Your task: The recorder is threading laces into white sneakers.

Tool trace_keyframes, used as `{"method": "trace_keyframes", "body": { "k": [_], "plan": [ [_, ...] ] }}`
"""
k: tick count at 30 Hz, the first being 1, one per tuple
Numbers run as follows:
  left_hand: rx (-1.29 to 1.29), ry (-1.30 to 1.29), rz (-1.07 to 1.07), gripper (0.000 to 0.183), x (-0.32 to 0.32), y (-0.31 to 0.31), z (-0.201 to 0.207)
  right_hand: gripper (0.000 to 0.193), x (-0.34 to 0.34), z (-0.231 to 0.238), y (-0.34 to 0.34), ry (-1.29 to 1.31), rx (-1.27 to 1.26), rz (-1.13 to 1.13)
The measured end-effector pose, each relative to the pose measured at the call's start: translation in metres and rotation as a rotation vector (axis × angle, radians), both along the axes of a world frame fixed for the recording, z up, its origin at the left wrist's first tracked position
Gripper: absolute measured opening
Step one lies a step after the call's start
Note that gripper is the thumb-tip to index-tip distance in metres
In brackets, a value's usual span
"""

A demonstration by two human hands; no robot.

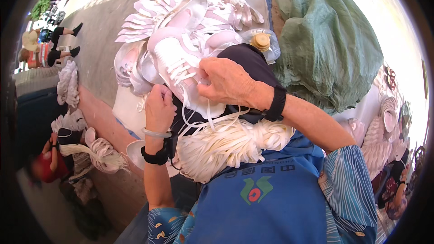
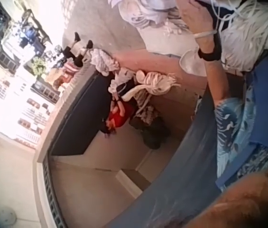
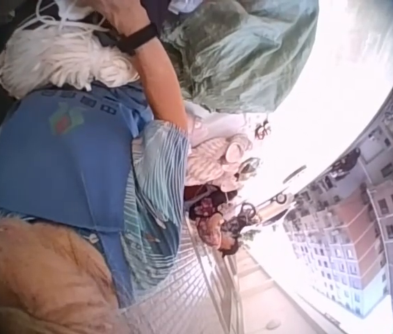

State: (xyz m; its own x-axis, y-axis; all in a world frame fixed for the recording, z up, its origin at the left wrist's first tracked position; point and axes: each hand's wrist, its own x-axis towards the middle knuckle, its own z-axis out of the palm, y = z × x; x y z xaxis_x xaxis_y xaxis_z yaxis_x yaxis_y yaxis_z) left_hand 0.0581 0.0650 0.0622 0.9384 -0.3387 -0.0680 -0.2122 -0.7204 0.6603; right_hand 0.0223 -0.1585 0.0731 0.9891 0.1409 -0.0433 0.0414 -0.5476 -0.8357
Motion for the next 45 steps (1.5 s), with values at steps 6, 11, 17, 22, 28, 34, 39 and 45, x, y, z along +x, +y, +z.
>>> {"method": "trace_keyframes", "body": {
  "k": [6, 11, 17, 22, 28, 34, 39, 45],
  "plan": [
    [-0.375, 0.290, 0.261, 0.015, -0.021, -0.011, 0.031, 0.025, -0.001, -0.006, -0.002, -0.053, -0.013, 0.005],
    [-0.296, 0.035, 0.172, 0.014, -0.029, -0.025, 0.024, 0.025, -0.003, -0.005, 0.003, -0.072, -0.003, 0.015],
    [-0.119, -0.183, 0.148, 0.013, -0.027, -0.039, 0.026, 0.026, -0.003, -0.002, -0.002, -0.060, 0.000, 0.012],
    [0.071, -0.399, 0.090, 0.010, -0.026, -0.046, 0.028, 0.026, -0.012, 0.001, 0.001, -0.214, -0.046, -0.013],
    [0.070, -0.450, 0.033, 0.006, -0.026, -0.048, 0.028, 0.022, -0.013, 0.013, 0.011, -0.391, -0.224, 0.292],
    [-0.154, -0.360, -0.160, 0.012, -0.009, -0.026, 0.020, 0.025, -0.006, 0.004, 0.016, -0.490, -0.252, 0.332],
    [-0.205, -0.228, -0.129, 0.010, -0.004, -0.023, 0.015, 0.015, 0.000, 0.001, 0.015, -0.426, -0.317, 0.382],
    [-0.239, -0.092, -0.035, 0.006, -0.005, -0.022, 0.008, 0.009, 0.006, 0.005, 0.012, -0.507, -0.262, 0.405]
  ]
}}
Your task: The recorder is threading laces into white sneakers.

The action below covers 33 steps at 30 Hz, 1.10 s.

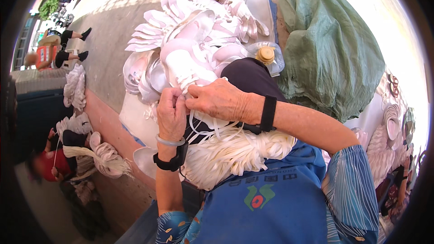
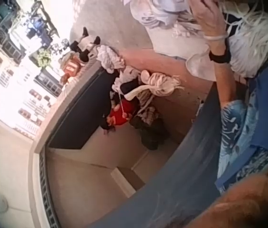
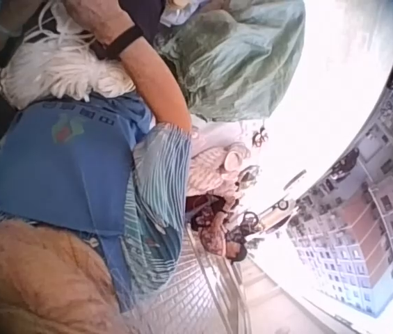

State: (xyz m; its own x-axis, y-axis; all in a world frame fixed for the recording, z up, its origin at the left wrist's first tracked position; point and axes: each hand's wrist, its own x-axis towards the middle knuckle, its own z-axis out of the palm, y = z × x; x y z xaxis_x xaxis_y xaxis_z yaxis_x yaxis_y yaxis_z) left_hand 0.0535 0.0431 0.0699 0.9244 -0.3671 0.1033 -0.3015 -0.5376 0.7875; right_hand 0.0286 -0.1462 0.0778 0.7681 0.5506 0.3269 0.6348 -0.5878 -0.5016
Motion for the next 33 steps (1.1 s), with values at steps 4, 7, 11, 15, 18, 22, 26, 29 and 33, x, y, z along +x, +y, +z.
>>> {"method": "trace_keyframes", "body": {
  "k": [4, 7, 11, 15, 18, 22, 26, 29, 33],
  "plan": [
    [0.021, -0.066, 0.020, 0.007, -0.002, -0.007, 0.001, 0.009, -0.001, 0.003, -0.003, 0.036, -0.008, 0.010],
    [-0.014, 0.055, 0.034, 0.008, -0.008, -0.015, 0.010, 0.011, -0.005, 0.002, -0.006, 0.103, 0.009, 0.028],
    [0.085, -0.178, 0.018, 0.008, -0.005, -0.010, 0.005, 0.010, -0.013, 0.004, -0.019, 0.249, 0.039, 0.132],
    [0.011, -0.026, 0.094, 0.008, -0.007, -0.005, -0.004, 0.011, -0.022, 0.001, -0.035, 0.299, 0.175, 0.137],
    [-0.170, 0.179, 0.120, 0.013, -0.016, -0.003, 0.005, 0.023, -0.022, 0.019, -0.040, 0.458, 0.255, 0.053],
    [0.056, -0.051, 0.061, 0.019, -0.016, -0.011, 0.001, 0.026, -0.028, 0.022, -0.028, 0.404, 0.242, 0.141],
    [0.047, 0.006, 0.008, 0.020, -0.017, -0.016, 0.002, 0.026, -0.024, 0.040, -0.052, 0.464, 0.257, 0.107],
    [0.031, 0.028, 0.097, 0.020, -0.018, -0.005, -0.002, 0.018, -0.028, 0.041, -0.059, 0.535, 0.260, 0.075],
    [0.075, 0.312, 0.185, 0.027, -0.039, -0.002, 0.023, 0.016, -0.037, 0.032, -0.055, 0.523, 0.331, 0.085]
  ]
}}
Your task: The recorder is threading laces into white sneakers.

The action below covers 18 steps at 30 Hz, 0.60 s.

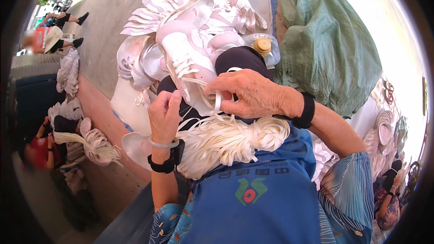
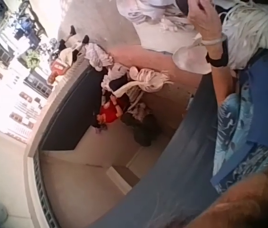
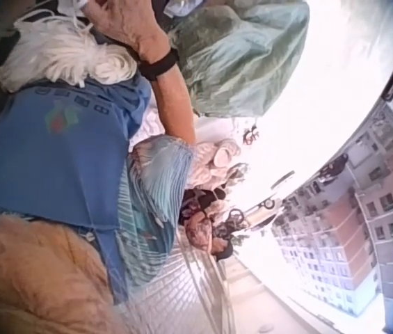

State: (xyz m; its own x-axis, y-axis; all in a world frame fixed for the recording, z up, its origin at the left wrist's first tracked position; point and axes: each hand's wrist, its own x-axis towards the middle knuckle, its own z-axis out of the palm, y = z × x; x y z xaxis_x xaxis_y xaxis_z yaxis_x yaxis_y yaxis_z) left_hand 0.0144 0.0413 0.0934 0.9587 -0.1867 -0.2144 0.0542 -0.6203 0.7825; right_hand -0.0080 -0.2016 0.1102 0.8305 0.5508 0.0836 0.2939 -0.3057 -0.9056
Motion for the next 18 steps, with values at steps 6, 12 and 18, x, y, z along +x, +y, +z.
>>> {"method": "trace_keyframes", "body": {
  "k": [6, 12, 18],
  "plan": [
    [-0.575, 0.672, 0.097, 0.040, -0.056, -0.019, -0.014, 0.046, 0.007, -0.014, 0.018, -0.032, -0.344, -0.278],
    [-1.148, 0.824, 0.367, 0.033, -0.042, -0.038, -0.044, 0.043, 0.009, -0.029, 0.039, -0.176, -0.604, -0.289],
    [-1.445, 0.909, 0.514, 0.026, -0.038, -0.044, -0.053, 0.032, 0.006, -0.033, 0.036, -0.191, -0.591, -0.304]
  ]
}}
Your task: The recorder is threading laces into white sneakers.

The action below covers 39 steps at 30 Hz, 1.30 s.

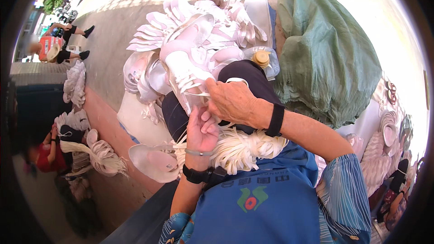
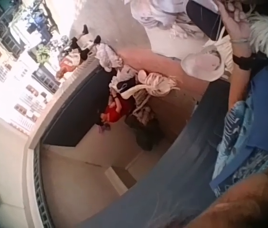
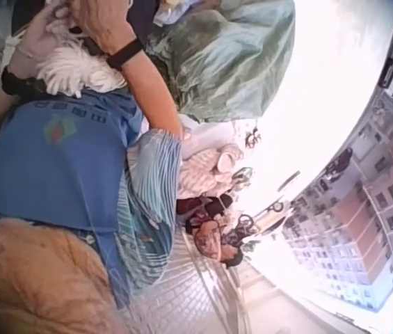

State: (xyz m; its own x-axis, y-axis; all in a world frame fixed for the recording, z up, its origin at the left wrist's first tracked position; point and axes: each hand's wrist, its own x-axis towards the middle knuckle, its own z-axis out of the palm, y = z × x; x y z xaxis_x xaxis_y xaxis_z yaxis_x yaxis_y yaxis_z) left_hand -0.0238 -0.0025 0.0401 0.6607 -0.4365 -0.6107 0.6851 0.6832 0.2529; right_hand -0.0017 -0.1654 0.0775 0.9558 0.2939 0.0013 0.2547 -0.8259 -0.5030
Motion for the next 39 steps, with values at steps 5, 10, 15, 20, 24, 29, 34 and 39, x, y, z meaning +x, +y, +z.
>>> {"method": "trace_keyframes", "body": {
  "k": [5, 10, 15, 20, 24, 29, 34, 39],
  "plan": [
    [-0.008, -0.027, 0.123, 0.023, -0.009, 0.001, -0.001, 0.020, 0.005, -0.009, -0.004, -0.108, 0.048, 0.026],
    [-0.159, -0.162, 0.103, 0.021, -0.011, 0.009, 0.004, 0.016, 0.012, 0.017, 0.002, -0.118, 0.039, 0.105],
    [0.117, -0.380, 0.271, 0.018, -0.016, 0.008, 0.008, 0.019, 0.009, 0.022, 0.002, -0.097, 0.091, 0.068],
    [-0.013, -0.170, 0.251, 0.030, -0.012, 0.012, 0.004, 0.021, 0.003, 0.017, 0.008, -0.021, 0.115, 0.007],
    [-0.156, -0.044, 0.308, 0.032, 0.008, 0.014, 0.006, 0.020, 0.009, 0.015, 0.008, -0.031, 0.078, 0.044],
    [-0.175, -0.213, 0.143, 0.027, 0.015, 0.010, -0.005, 0.021, 0.010, 0.024, -0.003, 0.025, 0.016, 0.056],
    [0.106, -0.392, 0.195, 0.064, 0.003, 0.008, 0.025, 0.024, -0.013, 0.020, 0.009, -0.138, -0.091, 0.141],
    [0.485, -0.813, 0.073, 0.045, 0.004, 0.025, -0.026, 0.031, -0.015, 0.016, 0.010, 0.003, 0.112, 0.080]
  ]
}}
